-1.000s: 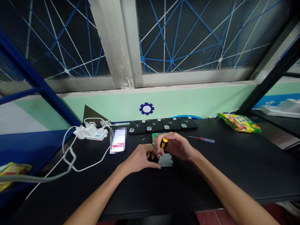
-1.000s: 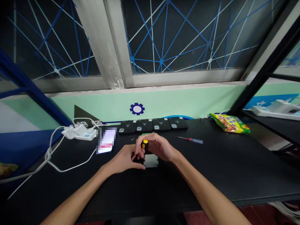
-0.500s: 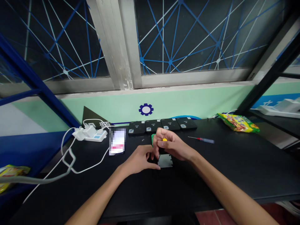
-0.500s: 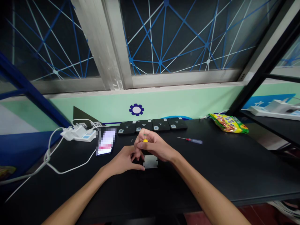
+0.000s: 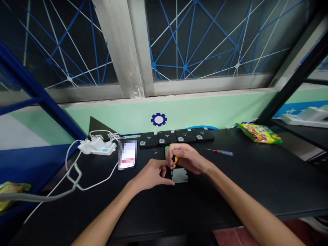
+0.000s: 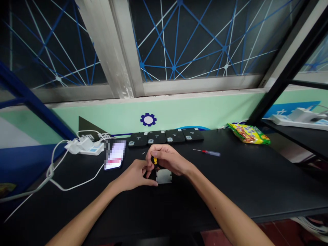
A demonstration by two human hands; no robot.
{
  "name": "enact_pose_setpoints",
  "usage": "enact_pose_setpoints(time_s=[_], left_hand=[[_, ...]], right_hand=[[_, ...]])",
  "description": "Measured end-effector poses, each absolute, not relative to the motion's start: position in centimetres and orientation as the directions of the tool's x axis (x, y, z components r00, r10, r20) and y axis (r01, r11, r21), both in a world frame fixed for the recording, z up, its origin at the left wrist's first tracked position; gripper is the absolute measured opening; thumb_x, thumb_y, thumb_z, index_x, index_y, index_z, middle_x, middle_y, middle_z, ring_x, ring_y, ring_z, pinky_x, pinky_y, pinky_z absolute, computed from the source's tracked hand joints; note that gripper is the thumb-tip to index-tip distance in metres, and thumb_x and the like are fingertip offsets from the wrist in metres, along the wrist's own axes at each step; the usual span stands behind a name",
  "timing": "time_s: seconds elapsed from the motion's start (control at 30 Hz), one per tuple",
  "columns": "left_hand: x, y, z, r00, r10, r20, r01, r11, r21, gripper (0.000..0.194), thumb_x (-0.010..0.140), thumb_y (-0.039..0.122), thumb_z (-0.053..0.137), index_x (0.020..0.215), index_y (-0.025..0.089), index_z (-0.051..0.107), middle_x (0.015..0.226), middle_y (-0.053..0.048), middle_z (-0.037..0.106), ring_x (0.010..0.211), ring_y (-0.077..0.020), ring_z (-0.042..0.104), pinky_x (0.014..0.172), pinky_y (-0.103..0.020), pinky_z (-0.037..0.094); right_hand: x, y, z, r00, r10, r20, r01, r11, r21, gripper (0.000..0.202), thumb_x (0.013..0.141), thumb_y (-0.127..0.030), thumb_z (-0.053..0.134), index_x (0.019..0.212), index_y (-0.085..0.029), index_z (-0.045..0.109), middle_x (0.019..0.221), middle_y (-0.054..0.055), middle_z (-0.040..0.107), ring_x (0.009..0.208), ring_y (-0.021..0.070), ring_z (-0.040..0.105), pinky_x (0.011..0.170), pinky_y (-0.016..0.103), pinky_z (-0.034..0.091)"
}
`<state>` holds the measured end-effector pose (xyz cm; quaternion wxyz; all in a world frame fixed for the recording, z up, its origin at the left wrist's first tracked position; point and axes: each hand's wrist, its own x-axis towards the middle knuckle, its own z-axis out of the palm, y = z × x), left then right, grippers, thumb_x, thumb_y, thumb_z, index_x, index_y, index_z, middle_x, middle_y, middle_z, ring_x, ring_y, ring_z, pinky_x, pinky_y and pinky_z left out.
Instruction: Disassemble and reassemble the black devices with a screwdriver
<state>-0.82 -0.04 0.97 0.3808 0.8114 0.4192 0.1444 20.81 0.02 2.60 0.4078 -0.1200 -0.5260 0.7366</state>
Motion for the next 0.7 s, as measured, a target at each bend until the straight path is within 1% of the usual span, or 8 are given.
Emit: enact_pose_setpoints(time_s=[0.13,0.2,0.3,0.4,0.53,0.6,0.7], left_hand=[[-0.9,0.0,0.9,0.605,0.794,-0.063,0.571,-0.377,0.729,0.043,0.07,0.047,0.098,0.09,0.019,0.073,0.061,0.008,0.056,0.056,-0.0111,0.044,0.058,-0.026,0.03],[-0.9,0.0,0.8,0.613,0.788,-0.055,0.563,-0.387,0.731,0.042,0.07,0.047,0.098,0.092,0.019,0.074,0.061,0.008,0.057,0.057,-0.0111,0.045,0.058,-0.026,0.03],[-1.0,0.1,0.8,0.624,0.78,-0.056,0.548,-0.385,0.743,0.043,0.071,0.047,0.097,0.098,0.02,0.075,0.063,0.008,0.059,0.057,-0.0114,0.046,0.058,-0.026,0.03],[-0.9,0.0,1.0,0.619,0.782,-0.077,0.554,-0.364,0.749,0.046,0.071,0.049,0.096,0.102,0.02,0.077,0.065,0.007,0.06,0.058,-0.0117,0.046,0.057,-0.026,0.029],[-0.7,-0.3,1.0,0.592,0.802,-0.082,0.579,-0.353,0.734,0.046,0.079,0.058,0.088,0.099,0.018,0.078,0.064,0.006,0.057,0.056,-0.0111,0.043,0.056,-0.027,0.026],[-0.4,-0.7,0.9,0.577,0.814,-0.062,0.604,-0.374,0.704,0.046,0.079,0.06,0.086,0.095,0.018,0.078,0.064,0.006,0.056,0.056,-0.0111,0.043,0.056,-0.028,0.026],[0.0,-1.2,0.7,0.547,0.837,-0.034,0.667,-0.41,0.622,0.047,0.074,0.061,0.089,0.089,0.018,0.077,0.062,0.005,0.055,0.055,-0.0123,0.045,0.056,-0.029,0.026]], right_hand=[[20.7,0.0,2.7,-0.627,0.725,0.286,-0.48,-0.07,-0.874,0.02,0.103,-0.035,0.071,0.093,-0.017,0.067,0.087,0.006,0.071,0.075,0.017,0.067,0.07,0.029,0.048],[20.7,0.0,2.7,-0.618,0.724,0.306,-0.496,-0.057,-0.867,0.018,0.101,-0.032,0.074,0.093,-0.018,0.065,0.087,0.005,0.072,0.073,0.0168,0.068,0.07,0.03,0.05],[20.6,0.0,2.8,-0.619,0.725,0.303,-0.488,-0.053,-0.871,0.02,0.096,-0.029,0.081,0.094,-0.019,0.063,0.084,0.003,0.072,0.069,0.0158,0.067,0.069,0.03,0.05],[20.6,-0.1,2.8,-0.616,0.739,0.273,-0.471,-0.067,-0.88,0.023,0.096,-0.03,0.081,0.093,-0.019,0.061,0.078,0.0,0.067,0.064,0.0131,0.058,0.064,0.027,0.045],[20.6,-0.3,2.9,-0.611,0.752,0.249,-0.479,-0.1,-0.872,0.026,0.102,-0.036,0.073,0.088,-0.02,0.057,0.07,-0.004,0.05,0.063,0.0122,0.043,0.062,0.026,0.038],[20.6,-0.3,3.0,-0.616,0.75,0.242,-0.477,-0.11,-0.872,0.027,0.103,-0.038,0.069,0.087,-0.02,0.056,0.069,-0.005,0.045,0.063,0.0128,0.039,0.062,0.027,0.037],[20.6,-0.2,2.8,-0.615,0.753,0.235,-0.459,-0.1,-0.883,0.029,0.102,-0.039,0.071,0.085,-0.02,0.057,0.069,-0.005,0.044,0.062,0.0129,0.037,0.061,0.027,0.036]])
